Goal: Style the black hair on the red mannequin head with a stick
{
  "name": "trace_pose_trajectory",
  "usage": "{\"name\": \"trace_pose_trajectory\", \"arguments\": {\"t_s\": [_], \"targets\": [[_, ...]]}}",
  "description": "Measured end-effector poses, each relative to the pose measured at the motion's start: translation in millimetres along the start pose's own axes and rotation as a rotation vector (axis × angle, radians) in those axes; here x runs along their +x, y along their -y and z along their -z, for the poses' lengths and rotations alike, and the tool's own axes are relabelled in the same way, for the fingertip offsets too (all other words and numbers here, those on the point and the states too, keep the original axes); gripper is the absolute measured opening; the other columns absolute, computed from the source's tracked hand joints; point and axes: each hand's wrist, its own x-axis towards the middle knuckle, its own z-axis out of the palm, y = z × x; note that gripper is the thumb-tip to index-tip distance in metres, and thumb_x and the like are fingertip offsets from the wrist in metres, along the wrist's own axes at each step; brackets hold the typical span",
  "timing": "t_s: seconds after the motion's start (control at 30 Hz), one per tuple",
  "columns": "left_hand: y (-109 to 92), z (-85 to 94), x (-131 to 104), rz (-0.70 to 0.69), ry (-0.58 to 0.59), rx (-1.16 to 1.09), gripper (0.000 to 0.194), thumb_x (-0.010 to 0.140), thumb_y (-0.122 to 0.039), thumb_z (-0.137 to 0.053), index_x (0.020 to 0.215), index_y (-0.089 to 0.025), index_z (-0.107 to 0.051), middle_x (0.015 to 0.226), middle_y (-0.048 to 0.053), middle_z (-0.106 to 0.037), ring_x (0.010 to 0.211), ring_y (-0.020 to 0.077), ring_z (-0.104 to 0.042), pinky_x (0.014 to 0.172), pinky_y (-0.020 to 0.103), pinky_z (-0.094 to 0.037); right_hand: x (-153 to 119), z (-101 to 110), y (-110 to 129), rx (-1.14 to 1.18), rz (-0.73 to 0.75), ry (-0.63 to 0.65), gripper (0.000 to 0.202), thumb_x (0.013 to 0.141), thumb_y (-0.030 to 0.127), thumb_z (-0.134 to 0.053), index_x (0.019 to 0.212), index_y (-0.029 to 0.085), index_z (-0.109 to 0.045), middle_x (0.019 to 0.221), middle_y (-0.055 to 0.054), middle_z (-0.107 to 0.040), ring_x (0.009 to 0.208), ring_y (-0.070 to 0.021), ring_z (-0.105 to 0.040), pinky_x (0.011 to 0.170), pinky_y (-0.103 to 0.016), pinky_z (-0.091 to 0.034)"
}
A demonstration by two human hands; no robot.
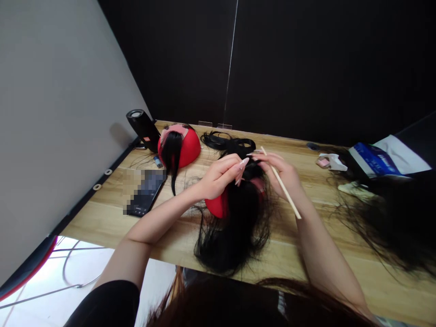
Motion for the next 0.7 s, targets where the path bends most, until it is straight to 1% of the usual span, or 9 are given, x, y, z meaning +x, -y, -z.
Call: {"name": "trace_pose_trajectory", "arguments": {"t_s": [0.07,0.13,0.23,0.3,0.43,0.5,0.57,0.63,0.7], "targets": [[1.3,-0.5,1.3,0.087,-0.009,0.072,0.042,0.101,-0.038,-0.035,0.066,-0.017,-0.045,0.069,0.001,-0.047,0.069,0.0123,-0.046,0.075,0.027,-0.040,0.3,9.6,5.1,-0.023,-0.053,-0.031,0.030,0.095,0.029,-0.047,0.117,0.022,-0.067,0.122,-0.010,-0.067,0.119,-0.0249,-0.060,0.107,-0.048,-0.043],[2.8,-1.4,2.7,0.140,0.013,0.119,0.041,0.101,-0.039,-0.034,0.068,-0.017,-0.044,0.072,0.000,-0.045,0.071,0.0124,-0.044,0.076,0.027,-0.039,-1.3,17.6,13.8,0.019,-0.051,-0.016,0.036,0.097,0.028,-0.044,0.129,0.024,-0.059,0.129,-0.008,-0.064,0.126,-0.0240,-0.055,0.112,-0.048,-0.038],[4.0,-2.9,3.9,0.155,0.057,0.156,0.040,0.101,-0.040,-0.031,0.071,-0.017,-0.044,0.075,0.001,-0.045,0.075,0.0137,-0.045,0.079,0.027,-0.040,-5.4,26.6,28.1,0.199,0.023,0.169,0.052,0.093,0.028,-0.053,0.144,0.027,-0.043,0.144,-0.006,-0.051,0.137,-0.0253,-0.042,0.117,-0.048,-0.030],[4.1,-3.5,3.9,0.144,0.068,0.187,0.039,0.101,-0.039,-0.030,0.072,-0.018,-0.044,0.076,0.002,-0.046,0.077,0.0145,-0.046,0.081,0.028,-0.040,-7.3,31.7,34.6,0.325,0.064,0.281,0.062,0.090,0.029,-0.059,0.147,0.028,-0.036,0.150,-0.005,-0.042,0.141,-0.0274,-0.036,0.119,-0.049,-0.027],[2.4,-1.2,3.9,0.100,0.080,0.270,0.040,0.102,-0.039,-0.029,0.074,-0.017,-0.047,0.078,0.003,-0.048,0.080,0.0157,-0.047,0.085,0.031,-0.041,-7.0,37.1,38.6,0.472,0.102,0.347,0.064,0.087,0.036,-0.062,0.146,0.026,-0.039,0.150,-0.006,-0.043,0.142,-0.0306,-0.032,0.119,-0.053,-0.024],[0.6,1.8,4.1,0.099,0.052,0.354,0.040,0.102,-0.039,-0.029,0.075,-0.017,-0.049,0.079,0.004,-0.049,0.081,0.0162,-0.047,0.087,0.033,-0.041,-6.1,34.5,38.7,0.494,0.100,0.330,0.061,0.087,0.034,-0.063,0.144,0.027,-0.042,0.147,-0.007,-0.047,0.141,-0.0302,-0.035,0.118,-0.053,-0.027],[-1.5,4.4,4.1,0.100,0.039,0.391,0.040,0.101,-0.038,-0.030,0.077,-0.017,-0.053,0.082,0.004,-0.051,0.084,0.0165,-0.048,0.090,0.034,-0.040,-5.8,27.3,38.7,0.408,0.076,0.240,0.056,0.087,0.027,-0.065,0.140,0.028,-0.047,0.145,-0.006,-0.049,0.139,-0.0283,-0.039,0.118,-0.051,-0.028],[-3.3,5.1,3.4,0.097,0.091,0.333,0.039,0.101,-0.038,-0.030,0.086,-0.016,-0.058,0.090,0.006,-0.054,0.092,0.0172,-0.049,0.095,0.035,-0.039,-6.1,16.5,38.6,0.277,0.065,0.148,0.052,0.085,0.022,-0.067,0.135,0.027,-0.053,0.144,-0.006,-0.051,0.139,-0.0266,-0.040,0.119,-0.049,-0.027],[-4.5,3.5,2.3,0.097,0.176,0.233,0.039,0.101,-0.040,-0.030,0.096,-0.016,-0.061,0.101,0.008,-0.056,0.102,0.0180,-0.049,0.100,0.035,-0.037,-6.7,4.8,38.0,0.211,0.091,0.113,0.045,0.085,0.020,-0.066,0.129,0.026,-0.059,0.141,-0.006,-0.054,0.138,-0.0256,-0.040,0.118,-0.049,-0.029]]}}
